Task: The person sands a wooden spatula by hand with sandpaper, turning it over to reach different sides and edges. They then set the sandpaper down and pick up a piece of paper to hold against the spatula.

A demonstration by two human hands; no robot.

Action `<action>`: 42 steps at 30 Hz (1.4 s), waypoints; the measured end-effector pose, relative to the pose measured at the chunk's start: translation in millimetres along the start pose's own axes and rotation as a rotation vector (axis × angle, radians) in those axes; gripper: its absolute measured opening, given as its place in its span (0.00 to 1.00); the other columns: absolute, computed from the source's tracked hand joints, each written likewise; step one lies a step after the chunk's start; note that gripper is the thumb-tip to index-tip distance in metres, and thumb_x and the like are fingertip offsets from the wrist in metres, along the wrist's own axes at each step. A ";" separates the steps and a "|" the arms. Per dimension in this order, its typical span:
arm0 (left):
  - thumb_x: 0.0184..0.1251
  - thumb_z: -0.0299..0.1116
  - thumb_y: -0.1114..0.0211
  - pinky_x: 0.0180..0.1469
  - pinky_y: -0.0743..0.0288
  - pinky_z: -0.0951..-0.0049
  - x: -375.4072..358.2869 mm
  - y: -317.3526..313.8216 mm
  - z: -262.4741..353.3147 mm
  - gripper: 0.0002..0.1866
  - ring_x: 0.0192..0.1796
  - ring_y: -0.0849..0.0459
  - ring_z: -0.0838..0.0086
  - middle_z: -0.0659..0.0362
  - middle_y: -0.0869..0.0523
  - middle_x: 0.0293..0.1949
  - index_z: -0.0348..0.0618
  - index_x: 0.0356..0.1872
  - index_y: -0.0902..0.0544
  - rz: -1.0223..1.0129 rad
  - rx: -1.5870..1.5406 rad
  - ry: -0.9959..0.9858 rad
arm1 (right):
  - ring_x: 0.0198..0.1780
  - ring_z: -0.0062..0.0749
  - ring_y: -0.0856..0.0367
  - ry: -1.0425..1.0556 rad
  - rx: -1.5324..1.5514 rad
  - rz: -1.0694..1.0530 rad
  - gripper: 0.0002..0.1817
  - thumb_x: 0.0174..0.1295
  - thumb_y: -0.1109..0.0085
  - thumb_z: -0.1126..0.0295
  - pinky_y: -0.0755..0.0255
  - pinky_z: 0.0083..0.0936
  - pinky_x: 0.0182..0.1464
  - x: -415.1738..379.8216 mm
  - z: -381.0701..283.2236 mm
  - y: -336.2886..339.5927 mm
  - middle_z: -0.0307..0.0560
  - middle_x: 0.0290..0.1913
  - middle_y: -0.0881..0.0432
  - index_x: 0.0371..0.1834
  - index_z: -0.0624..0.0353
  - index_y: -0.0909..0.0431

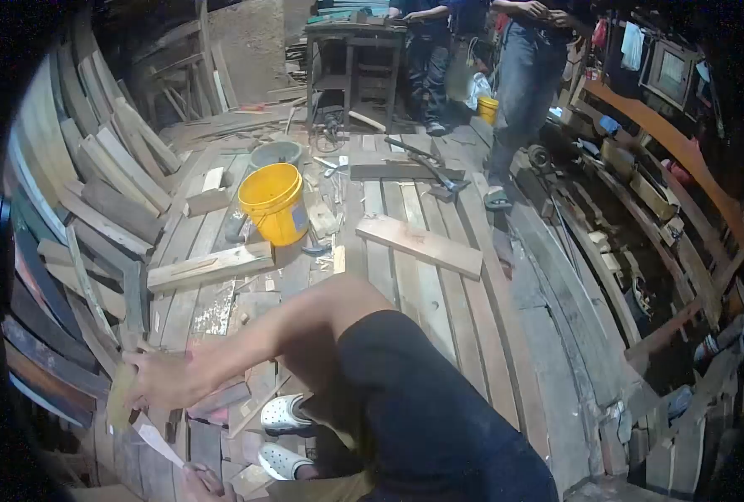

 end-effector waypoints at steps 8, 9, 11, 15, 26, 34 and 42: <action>0.77 0.49 0.50 0.14 0.49 0.82 -4.9 5.7 -2.5 0.16 0.16 0.39 0.83 0.66 0.32 0.24 0.47 0.40 0.28 0.066 -0.135 0.122 | 0.38 0.40 0.29 0.266 0.164 -0.069 0.02 0.54 0.39 0.68 0.40 0.47 0.46 -2.9 -39.4 -2.7 0.38 0.25 0.27 0.31 0.47 0.19; 0.77 0.49 0.50 0.14 0.50 0.82 -9.4 1.1 5.6 0.16 0.16 0.39 0.83 0.66 0.32 0.24 0.47 0.40 0.28 0.073 -0.143 0.099 | 0.38 0.40 0.28 0.122 0.147 -0.100 0.05 0.54 0.39 0.69 0.39 0.49 0.47 -2.3 -25.1 -1.5 0.39 0.26 0.26 0.34 0.48 0.18; 0.77 0.49 0.49 0.15 0.51 0.83 -15.3 0.9 9.5 0.16 0.17 0.39 0.84 0.67 0.33 0.24 0.47 0.40 0.28 0.115 -0.187 0.097 | 0.39 0.38 0.27 0.034 0.081 -0.105 0.09 0.53 0.39 0.71 0.38 0.50 0.49 -5.6 -16.0 0.6 0.41 0.27 0.24 0.38 0.50 0.16; 0.76 0.49 0.49 0.16 0.52 0.84 -26.9 -0.8 15.4 0.16 0.18 0.40 0.86 0.68 0.34 0.25 0.47 0.40 0.28 0.274 -0.228 0.099 | 0.41 0.38 0.25 0.514 0.098 -0.170 0.13 0.53 0.38 0.71 0.35 0.48 0.51 -20.7 -74.0 -2.4 0.42 0.32 0.20 0.43 0.49 0.15; 0.80 0.48 0.54 0.12 0.63 0.80 -24.8 -32.6 33.9 0.18 0.12 0.49 0.86 0.70 0.44 0.16 0.42 0.37 0.29 -0.055 -0.313 0.153 | 0.44 0.39 0.25 0.333 -0.014 -0.252 0.16 0.54 0.40 0.69 0.34 0.47 0.54 -10.9 -54.7 -8.2 0.35 0.39 0.15 0.48 0.49 0.16; 0.81 0.45 0.56 0.12 0.60 0.83 -20.4 -33.6 31.1 0.17 0.11 0.48 0.87 0.69 0.39 0.16 0.42 0.36 0.29 -0.112 -0.289 0.128 | 0.46 0.36 0.25 0.314 -0.053 -0.284 0.15 0.53 0.38 0.69 0.33 0.41 0.54 -14.9 -53.1 -9.2 0.35 0.34 0.18 0.45 0.48 0.16; 0.81 0.48 0.56 0.12 0.56 0.82 -21.3 -48.0 30.2 0.19 0.12 0.46 0.88 0.69 0.39 0.17 0.42 0.38 0.29 -0.335 -0.319 0.140 | 0.43 0.39 0.23 0.219 -0.018 -0.395 0.19 0.54 0.36 0.71 0.34 0.43 0.54 -10.6 -35.9 -13.6 0.36 0.45 0.13 0.51 0.49 0.15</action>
Point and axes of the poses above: each hand's wrist, its own x-axis towards the middle knuckle, its own y-axis out of the back of the hand, z = x × y, the point moved 10 cm from there along x, towards the middle knuckle
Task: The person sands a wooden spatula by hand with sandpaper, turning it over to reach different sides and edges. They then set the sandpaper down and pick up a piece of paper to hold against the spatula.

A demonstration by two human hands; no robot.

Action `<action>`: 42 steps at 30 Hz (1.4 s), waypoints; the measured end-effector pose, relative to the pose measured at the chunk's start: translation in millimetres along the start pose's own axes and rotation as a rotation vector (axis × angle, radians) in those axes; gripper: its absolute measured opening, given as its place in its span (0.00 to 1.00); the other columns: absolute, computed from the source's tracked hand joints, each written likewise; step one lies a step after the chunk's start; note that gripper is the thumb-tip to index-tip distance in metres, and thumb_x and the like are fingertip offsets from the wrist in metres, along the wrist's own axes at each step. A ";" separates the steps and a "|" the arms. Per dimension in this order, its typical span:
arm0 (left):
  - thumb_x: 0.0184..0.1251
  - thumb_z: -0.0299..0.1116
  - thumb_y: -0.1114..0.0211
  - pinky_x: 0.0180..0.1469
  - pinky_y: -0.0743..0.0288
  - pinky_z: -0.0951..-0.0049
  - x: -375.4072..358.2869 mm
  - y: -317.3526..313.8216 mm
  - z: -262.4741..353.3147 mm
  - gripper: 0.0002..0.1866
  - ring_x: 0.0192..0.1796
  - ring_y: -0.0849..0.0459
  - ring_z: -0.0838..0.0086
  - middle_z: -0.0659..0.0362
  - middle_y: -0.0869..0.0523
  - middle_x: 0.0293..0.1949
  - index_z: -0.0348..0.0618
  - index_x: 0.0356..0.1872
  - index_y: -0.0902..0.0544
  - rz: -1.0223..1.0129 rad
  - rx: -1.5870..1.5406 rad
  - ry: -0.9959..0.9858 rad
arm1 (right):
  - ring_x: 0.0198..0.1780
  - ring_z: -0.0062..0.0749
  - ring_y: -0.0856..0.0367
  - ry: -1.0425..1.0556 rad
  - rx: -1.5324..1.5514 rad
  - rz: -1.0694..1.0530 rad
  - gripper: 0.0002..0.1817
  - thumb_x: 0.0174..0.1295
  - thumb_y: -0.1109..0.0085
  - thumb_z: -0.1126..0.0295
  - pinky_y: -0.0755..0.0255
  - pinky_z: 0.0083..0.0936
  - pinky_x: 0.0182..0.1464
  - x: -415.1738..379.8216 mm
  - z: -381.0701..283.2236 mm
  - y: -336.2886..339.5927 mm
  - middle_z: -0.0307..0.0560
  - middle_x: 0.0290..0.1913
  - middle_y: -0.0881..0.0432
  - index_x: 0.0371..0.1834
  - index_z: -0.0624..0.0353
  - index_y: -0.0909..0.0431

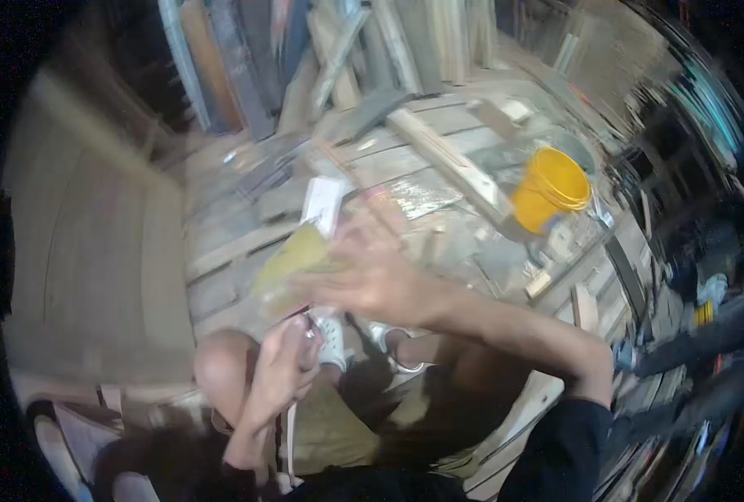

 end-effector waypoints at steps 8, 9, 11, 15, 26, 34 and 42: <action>0.82 0.45 0.59 0.15 0.51 0.83 8.0 5.6 -0.9 0.19 0.14 0.47 0.88 0.71 0.42 0.17 0.40 0.38 0.29 -0.013 0.061 -0.095 | 0.39 0.35 0.29 -0.021 0.006 -0.029 0.18 0.52 0.36 0.76 0.33 0.31 0.48 -4.6 12.8 -12.7 0.39 0.40 0.16 0.48 0.51 0.13; 0.82 0.45 0.59 0.15 0.51 0.83 7.1 3.8 -2.5 0.19 0.14 0.47 0.88 0.71 0.42 0.17 0.40 0.38 0.29 -0.032 0.053 -0.064 | 0.39 0.34 0.30 -0.054 -0.077 -0.058 0.19 0.52 0.36 0.77 0.34 0.31 0.48 3.7 17.4 -6.9 0.40 0.39 0.17 0.48 0.51 0.13; 0.82 0.45 0.59 0.16 0.51 0.83 6.5 1.7 -8.2 0.20 0.14 0.47 0.87 0.71 0.42 0.17 0.40 0.38 0.28 -0.046 0.061 -0.071 | 0.41 0.32 0.29 -0.285 -0.162 -0.035 0.20 0.50 0.37 0.78 0.35 0.31 0.50 9.6 61.1 0.5 0.41 0.38 0.18 0.49 0.54 0.14; 0.82 0.46 0.58 0.16 0.52 0.83 9.0 6.4 -6.4 0.20 0.14 0.47 0.87 0.70 0.43 0.16 0.40 0.38 0.28 0.000 0.074 -0.075 | 0.46 0.33 0.25 0.043 0.060 0.000 0.18 0.56 0.39 0.77 0.32 0.29 0.50 -7.7 -10.2 -20.3 0.47 0.45 0.16 0.51 0.56 0.15; 0.83 0.43 0.60 0.13 0.54 0.82 -0.5 1.3 -4.3 0.19 0.11 0.47 0.88 0.70 0.41 0.15 0.38 0.35 0.30 0.012 0.003 0.072 | 0.38 0.32 0.27 -0.113 0.005 0.035 0.18 0.57 0.43 0.71 0.37 0.38 0.47 9.0 28.5 -1.4 0.39 0.35 0.17 0.51 0.47 0.16; 0.82 0.44 0.59 0.11 0.58 0.81 -2.6 6.2 -0.4 0.19 0.10 0.50 0.88 0.70 0.44 0.13 0.40 0.34 0.30 0.080 0.018 0.014 | 0.41 0.34 0.26 -0.150 0.040 0.092 0.17 0.54 0.39 0.68 0.37 0.47 0.59 6.2 23.4 5.5 0.28 0.47 0.14 0.49 0.51 0.15; 0.80 0.48 0.54 0.10 0.59 0.82 -1.9 14.2 -4.1 0.19 0.10 0.48 0.87 0.70 0.41 0.15 0.44 0.33 0.30 0.097 0.000 -0.008 | 0.43 0.39 0.27 -0.207 0.033 0.167 0.11 0.55 0.40 0.70 0.37 0.42 0.50 12.5 41.8 6.1 0.36 0.35 0.16 0.41 0.50 0.14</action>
Point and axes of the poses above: each hand's wrist, its own x-axis towards the middle knuckle, its own y-axis out of the back of the hand, z = x × y, the point moved 10 cm from there along x, towards the middle knuckle
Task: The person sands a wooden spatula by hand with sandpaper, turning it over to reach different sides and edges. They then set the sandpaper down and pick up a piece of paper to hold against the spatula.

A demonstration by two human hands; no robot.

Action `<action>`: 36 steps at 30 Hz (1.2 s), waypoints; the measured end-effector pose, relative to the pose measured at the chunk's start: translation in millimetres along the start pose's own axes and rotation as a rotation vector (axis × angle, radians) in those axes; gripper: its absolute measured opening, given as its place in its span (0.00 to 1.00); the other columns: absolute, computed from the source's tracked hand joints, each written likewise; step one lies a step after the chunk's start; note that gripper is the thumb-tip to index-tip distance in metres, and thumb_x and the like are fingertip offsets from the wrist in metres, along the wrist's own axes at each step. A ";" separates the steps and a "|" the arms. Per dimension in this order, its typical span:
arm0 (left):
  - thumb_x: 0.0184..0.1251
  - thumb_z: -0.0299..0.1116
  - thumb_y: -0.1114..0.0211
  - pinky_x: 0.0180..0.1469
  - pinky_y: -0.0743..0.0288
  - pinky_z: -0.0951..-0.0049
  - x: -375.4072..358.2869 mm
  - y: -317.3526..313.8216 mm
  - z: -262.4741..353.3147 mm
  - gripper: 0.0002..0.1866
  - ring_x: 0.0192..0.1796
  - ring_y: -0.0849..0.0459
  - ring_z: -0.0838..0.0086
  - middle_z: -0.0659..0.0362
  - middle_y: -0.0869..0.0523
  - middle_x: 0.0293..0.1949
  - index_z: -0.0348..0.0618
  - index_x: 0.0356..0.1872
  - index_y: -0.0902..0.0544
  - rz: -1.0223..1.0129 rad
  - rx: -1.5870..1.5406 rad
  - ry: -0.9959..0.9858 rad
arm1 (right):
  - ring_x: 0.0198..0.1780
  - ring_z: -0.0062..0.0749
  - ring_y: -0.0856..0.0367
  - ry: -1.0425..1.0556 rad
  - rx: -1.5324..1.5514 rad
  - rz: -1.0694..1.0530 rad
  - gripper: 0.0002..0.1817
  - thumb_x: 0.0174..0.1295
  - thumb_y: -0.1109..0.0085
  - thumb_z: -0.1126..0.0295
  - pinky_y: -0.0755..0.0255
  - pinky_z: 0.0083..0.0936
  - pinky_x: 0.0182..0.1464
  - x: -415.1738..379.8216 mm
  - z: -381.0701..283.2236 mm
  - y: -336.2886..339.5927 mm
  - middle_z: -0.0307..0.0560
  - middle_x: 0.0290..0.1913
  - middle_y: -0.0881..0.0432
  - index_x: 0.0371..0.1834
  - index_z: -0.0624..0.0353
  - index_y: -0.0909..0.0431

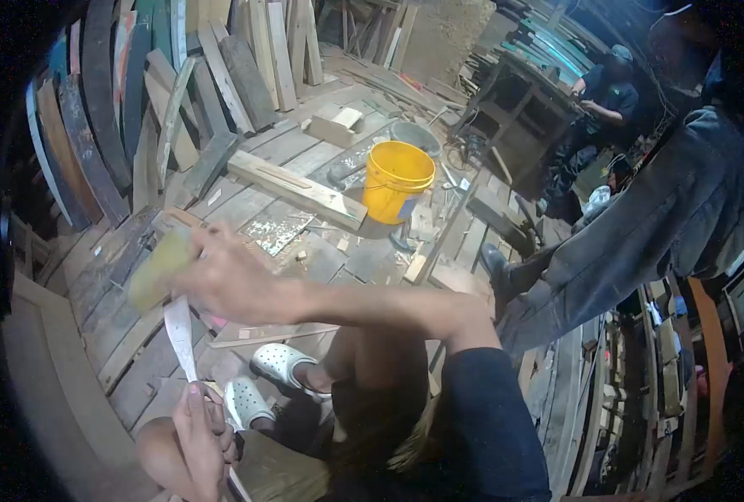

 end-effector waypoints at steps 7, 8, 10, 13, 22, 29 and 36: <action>0.79 0.48 0.52 0.12 0.56 0.83 10.4 22.0 -12.8 0.19 0.13 0.44 0.89 0.71 0.39 0.17 0.45 0.31 0.29 0.156 0.077 -0.070 | 0.42 0.37 0.27 0.345 0.103 -0.129 0.14 0.53 0.39 0.71 0.37 0.41 0.51 -22.7 -68.8 -5.5 0.34 0.37 0.16 0.44 0.47 0.15; 0.79 0.48 0.52 0.12 0.55 0.83 11.0 25.7 -16.2 0.19 0.13 0.43 0.89 0.71 0.38 0.17 0.45 0.31 0.29 0.145 0.077 -0.065 | 0.43 0.39 0.27 0.462 0.144 -0.127 0.14 0.53 0.40 0.70 0.35 0.42 0.49 -27.2 -81.8 -5.9 0.35 0.35 0.16 0.43 0.45 0.16; 0.79 0.48 0.51 0.12 0.55 0.84 3.1 12.0 -1.4 0.19 0.14 0.42 0.89 0.70 0.36 0.17 0.45 0.31 0.29 0.115 0.071 -0.051 | 0.44 0.40 0.27 0.245 0.064 -0.076 0.13 0.52 0.40 0.71 0.36 0.43 0.52 -9.8 -43.4 4.3 0.34 0.33 0.17 0.42 0.46 0.15; 0.80 0.47 0.52 0.12 0.54 0.84 3.1 6.0 -5.6 0.18 0.14 0.43 0.89 0.70 0.36 0.18 0.45 0.32 0.28 0.039 0.069 -0.056 | 0.45 0.39 0.27 -0.026 -0.035 -0.002 0.12 0.53 0.41 0.72 0.37 0.44 0.53 -5.0 -2.4 15.3 0.34 0.39 0.15 0.41 0.46 0.16; 0.82 0.44 0.59 0.12 0.57 0.82 -0.6 -2.0 7.5 0.20 0.11 0.50 0.88 0.70 0.44 0.13 0.40 0.33 0.31 -0.016 0.048 -0.092 | 0.44 0.37 0.27 0.114 -0.019 -0.085 0.15 0.53 0.40 0.72 0.37 0.44 0.53 -2.4 -24.9 8.5 0.34 0.44 0.15 0.45 0.50 0.16; 0.82 0.43 0.58 0.13 0.55 0.82 -0.5 1.8 0.2 0.19 0.12 0.47 0.88 0.70 0.39 0.14 0.39 0.35 0.29 -0.009 0.027 -0.054 | 0.43 0.34 0.27 0.345 0.070 -0.207 0.19 0.56 0.38 0.68 0.38 0.48 0.62 -29.1 -64.2 -10.7 0.30 0.51 0.15 0.53 0.49 0.16; 0.81 0.43 0.57 0.15 0.47 0.82 -5.3 -11.6 8.3 0.19 0.14 0.40 0.86 0.69 0.37 0.16 0.38 0.36 0.28 -0.004 0.127 0.031 | 0.48 0.34 0.22 -0.010 -0.138 -0.088 0.21 0.51 0.33 0.67 0.39 0.40 0.59 -7.4 2.6 15.1 0.37 0.45 0.13 0.51 0.47 0.15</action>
Point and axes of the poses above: each hand's wrist, its own x-axis towards the middle knuckle, its own y-axis out of the back of the hand, z = x × y, the point moved 10 cm from there along x, towards the middle knuckle
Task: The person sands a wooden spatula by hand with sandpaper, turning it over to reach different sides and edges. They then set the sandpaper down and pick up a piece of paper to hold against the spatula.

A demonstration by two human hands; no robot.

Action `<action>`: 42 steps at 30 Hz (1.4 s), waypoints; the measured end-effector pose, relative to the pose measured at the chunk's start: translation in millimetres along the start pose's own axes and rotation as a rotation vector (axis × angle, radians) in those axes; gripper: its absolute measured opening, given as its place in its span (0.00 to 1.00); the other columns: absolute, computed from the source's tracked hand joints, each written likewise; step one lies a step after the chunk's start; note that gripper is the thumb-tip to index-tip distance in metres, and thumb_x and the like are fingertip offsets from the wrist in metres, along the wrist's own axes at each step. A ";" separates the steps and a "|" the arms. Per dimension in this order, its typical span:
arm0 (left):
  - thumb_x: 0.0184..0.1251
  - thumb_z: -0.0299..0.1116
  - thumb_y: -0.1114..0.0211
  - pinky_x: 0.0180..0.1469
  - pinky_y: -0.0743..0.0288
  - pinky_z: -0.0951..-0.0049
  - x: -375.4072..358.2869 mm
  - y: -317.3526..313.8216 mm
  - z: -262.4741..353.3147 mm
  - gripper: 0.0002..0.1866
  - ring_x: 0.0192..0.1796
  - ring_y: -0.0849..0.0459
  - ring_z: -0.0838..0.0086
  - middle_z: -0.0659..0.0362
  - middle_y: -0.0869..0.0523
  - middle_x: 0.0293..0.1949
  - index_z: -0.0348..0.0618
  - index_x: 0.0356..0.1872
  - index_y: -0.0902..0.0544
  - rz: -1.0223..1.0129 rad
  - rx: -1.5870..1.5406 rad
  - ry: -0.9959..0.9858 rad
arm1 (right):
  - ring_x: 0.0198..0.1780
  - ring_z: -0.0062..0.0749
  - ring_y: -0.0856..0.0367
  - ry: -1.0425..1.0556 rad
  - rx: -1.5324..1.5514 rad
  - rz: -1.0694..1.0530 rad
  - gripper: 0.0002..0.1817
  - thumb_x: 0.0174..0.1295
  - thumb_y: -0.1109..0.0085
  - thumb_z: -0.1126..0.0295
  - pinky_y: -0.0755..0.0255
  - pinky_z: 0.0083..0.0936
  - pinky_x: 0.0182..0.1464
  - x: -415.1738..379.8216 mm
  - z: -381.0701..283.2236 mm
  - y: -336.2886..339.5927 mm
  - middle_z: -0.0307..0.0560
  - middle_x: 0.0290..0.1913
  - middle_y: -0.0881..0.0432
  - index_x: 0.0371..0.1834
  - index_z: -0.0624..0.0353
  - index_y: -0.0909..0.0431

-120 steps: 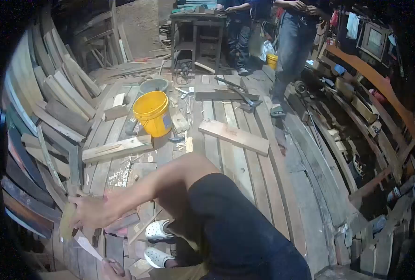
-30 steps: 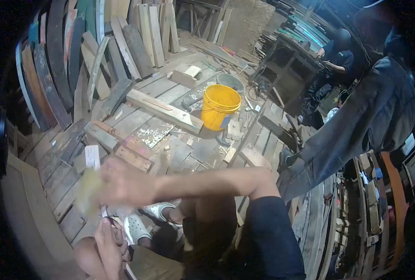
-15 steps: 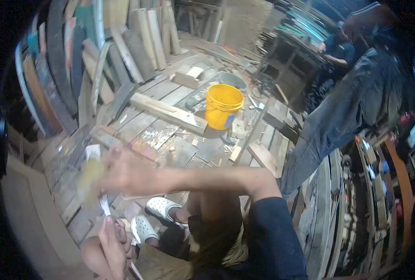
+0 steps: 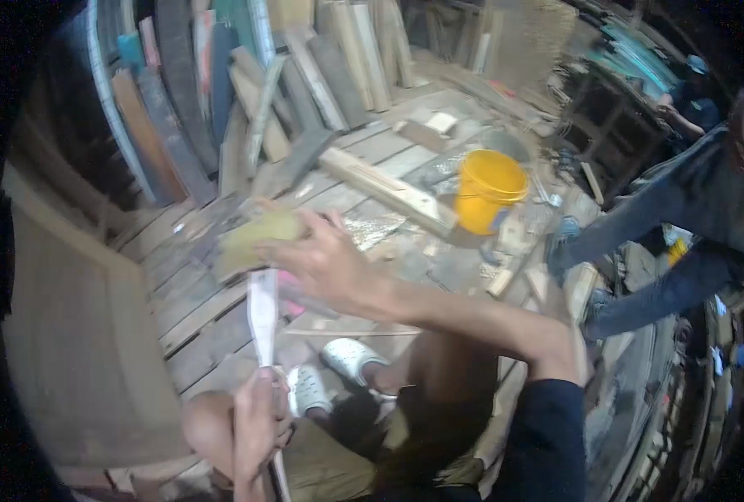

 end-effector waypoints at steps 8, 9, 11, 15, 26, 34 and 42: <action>0.82 0.44 0.57 0.15 0.49 0.82 8.6 -1.4 -2.8 0.18 0.14 0.43 0.87 0.69 0.38 0.17 0.40 0.38 0.28 -0.131 -0.047 -0.106 | 0.40 0.36 0.27 0.013 -0.019 -0.047 0.19 0.53 0.36 0.70 0.32 0.38 0.49 16.2 0.4 -12.5 0.38 0.49 0.14 0.51 0.49 0.14; 0.82 0.44 0.58 0.15 0.49 0.82 9.9 2.1 -8.1 0.19 0.14 0.43 0.87 0.69 0.37 0.17 0.40 0.38 0.28 -0.108 -0.041 -0.129 | 0.40 0.36 0.28 0.065 0.009 -0.115 0.19 0.53 0.36 0.71 0.32 0.36 0.48 10.3 -10.8 -23.5 0.38 0.48 0.13 0.50 0.50 0.14; 0.82 0.44 0.58 0.15 0.47 0.82 18.1 6.4 -9.3 0.19 0.14 0.41 0.87 0.69 0.36 0.17 0.40 0.37 0.27 -0.084 -0.006 -0.186 | 0.39 0.37 0.28 0.216 0.090 -0.243 0.18 0.53 0.39 0.75 0.33 0.36 0.51 -8.4 -49.0 -33.1 0.38 0.48 0.13 0.48 0.51 0.14; 0.82 0.42 0.58 0.20 0.42 0.78 11.3 7.8 -0.6 0.20 0.17 0.37 0.83 0.66 0.34 0.17 0.38 0.35 0.27 -0.059 0.016 -0.294 | 0.39 0.38 0.24 0.154 0.140 -0.238 0.19 0.53 0.42 0.80 0.33 0.34 0.53 4.7 -32.2 -32.9 0.40 0.48 0.13 0.48 0.53 0.14; 0.81 0.41 0.57 0.25 0.36 0.76 17.6 1.9 -11.4 0.20 0.20 0.31 0.81 0.63 0.30 0.18 0.37 0.34 0.25 -0.145 0.060 -0.020 | 0.45 0.36 0.25 -0.025 0.232 -0.261 0.16 0.62 0.45 0.71 0.40 0.39 0.61 -17.4 9.7 -58.0 0.45 0.61 0.21 0.52 0.52 0.16; 0.82 0.45 0.58 0.17 0.47 0.82 16.3 -3.5 -15.5 0.20 0.16 0.43 0.86 0.68 0.38 0.18 0.39 0.35 0.27 -0.172 -0.074 -0.096 | 0.37 0.34 0.26 0.147 0.030 -0.129 0.19 0.53 0.39 0.76 0.34 0.33 0.46 -4.8 -14.3 -35.5 0.39 0.41 0.13 0.50 0.55 0.16; 0.82 0.42 0.59 0.20 0.43 0.80 19.1 4.9 -8.2 0.20 0.17 0.39 0.85 0.66 0.35 0.18 0.38 0.35 0.28 -0.090 -0.021 -0.156 | 0.38 0.35 0.27 0.102 0.270 -0.188 0.13 0.53 0.43 0.81 0.32 0.35 0.45 -21.2 -24.4 -49.4 0.36 0.30 0.20 0.37 0.51 0.16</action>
Point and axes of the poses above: each hand's wrist, its own x-axis towards the middle knuckle, its own y-axis out of the back of the hand, z = x × y, the point moved 10 cm from there along x, towards the middle knuckle
